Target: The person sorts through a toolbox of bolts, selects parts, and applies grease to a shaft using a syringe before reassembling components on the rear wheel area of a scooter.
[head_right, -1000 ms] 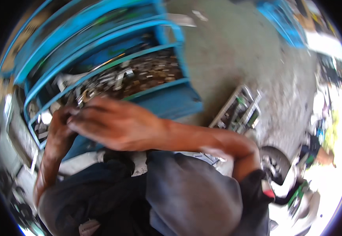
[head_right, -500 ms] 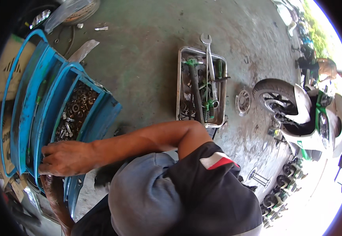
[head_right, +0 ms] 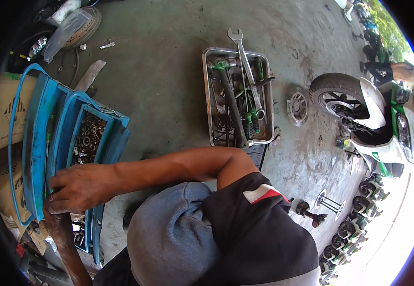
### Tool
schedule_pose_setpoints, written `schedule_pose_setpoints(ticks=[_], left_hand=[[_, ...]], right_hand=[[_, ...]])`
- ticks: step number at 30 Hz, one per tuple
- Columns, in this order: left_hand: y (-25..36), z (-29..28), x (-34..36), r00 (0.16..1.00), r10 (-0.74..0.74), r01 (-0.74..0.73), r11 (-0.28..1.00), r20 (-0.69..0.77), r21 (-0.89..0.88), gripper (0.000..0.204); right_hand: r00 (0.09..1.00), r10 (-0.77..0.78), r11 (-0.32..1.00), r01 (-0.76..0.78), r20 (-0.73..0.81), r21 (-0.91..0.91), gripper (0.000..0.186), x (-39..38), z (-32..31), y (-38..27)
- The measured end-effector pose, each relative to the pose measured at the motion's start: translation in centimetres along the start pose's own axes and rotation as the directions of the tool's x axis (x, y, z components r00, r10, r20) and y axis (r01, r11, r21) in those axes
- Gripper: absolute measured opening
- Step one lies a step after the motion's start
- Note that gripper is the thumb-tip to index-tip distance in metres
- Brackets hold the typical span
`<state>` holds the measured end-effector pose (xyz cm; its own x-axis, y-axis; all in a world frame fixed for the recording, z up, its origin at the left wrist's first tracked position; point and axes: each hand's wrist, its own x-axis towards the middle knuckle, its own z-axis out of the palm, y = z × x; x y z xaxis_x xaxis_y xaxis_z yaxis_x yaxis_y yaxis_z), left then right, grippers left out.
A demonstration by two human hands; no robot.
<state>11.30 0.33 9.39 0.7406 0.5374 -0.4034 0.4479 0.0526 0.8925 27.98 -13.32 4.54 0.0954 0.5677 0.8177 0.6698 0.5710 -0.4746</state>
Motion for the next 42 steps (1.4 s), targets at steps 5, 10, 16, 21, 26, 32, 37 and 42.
schedule_pose_setpoints(ticks=[5, 10, 16, 21, 26, 32, 37, 42], left_hand=[[-1.6, -2.0, -0.1, 0.998, 0.02, -0.011, 0.99, 0.065, -0.139, 0.054], [-2.9, -5.1, -0.3, 0.997, -0.073, 0.072, 0.994, -0.017, -0.085, 0.055], [-0.6, -4.2, 2.9, 0.994, -0.095, 0.08, 0.967, 0.052, 0.244, 0.037], [3.8, -1.8, 2.8, 0.996, -0.033, 0.02, 0.986, 0.079, 0.164, 0.032], [11.1, 2.4, 1.8, 0.984, -0.13, 0.107, 0.978, 0.125, 0.18, 0.025], [19.7, 8.1, -2.1, 0.918, -0.276, 0.175, 0.927, 0.286, 0.332, 0.023], [22.7, 12.5, -3.9, 0.868, -0.309, 0.186, 0.929, 0.39, 0.321, 0.023], [21.5, 14.5, -2.0, 0.864, -0.307, 0.125, 0.898, 0.4, 0.421, 0.019]], right_hand=[[0.994, 0.111, 0.942, -0.103, 0.007, -0.318, 0.039, -0.9, -7.5, 1.7], [0.14, 0.736, -0.219, -0.876, -0.662, -0.429, 0.028, -18.1, -21.8, 3.7], [0.045, 0.832, -0.345, -0.738, -0.553, -0.58, 0.018, -32.3, -23.2, 2.8], [-0.18, 0.794, -0.461, -0.801, -0.581, -0.383, 0.026, -28.9, -23.9, 4.4], [-0.097, 0.71, -0.373, -0.892, -0.698, -0.255, 0.033, -24.5, -25.5, 1.2], [-0.35, 0.678, -0.214, -0.935, -0.646, 0.283, 0.032, -18.5, -28.1, -5.8], [-0.149, 0.819, -0.254, -0.96, -0.554, -0.118, 0.027, -18.6, -26.0, -8.1], [-0.111, 0.743, -0.357, -0.9, -0.66, -0.25, 0.02, -23.9, -27.0, -2.5]])
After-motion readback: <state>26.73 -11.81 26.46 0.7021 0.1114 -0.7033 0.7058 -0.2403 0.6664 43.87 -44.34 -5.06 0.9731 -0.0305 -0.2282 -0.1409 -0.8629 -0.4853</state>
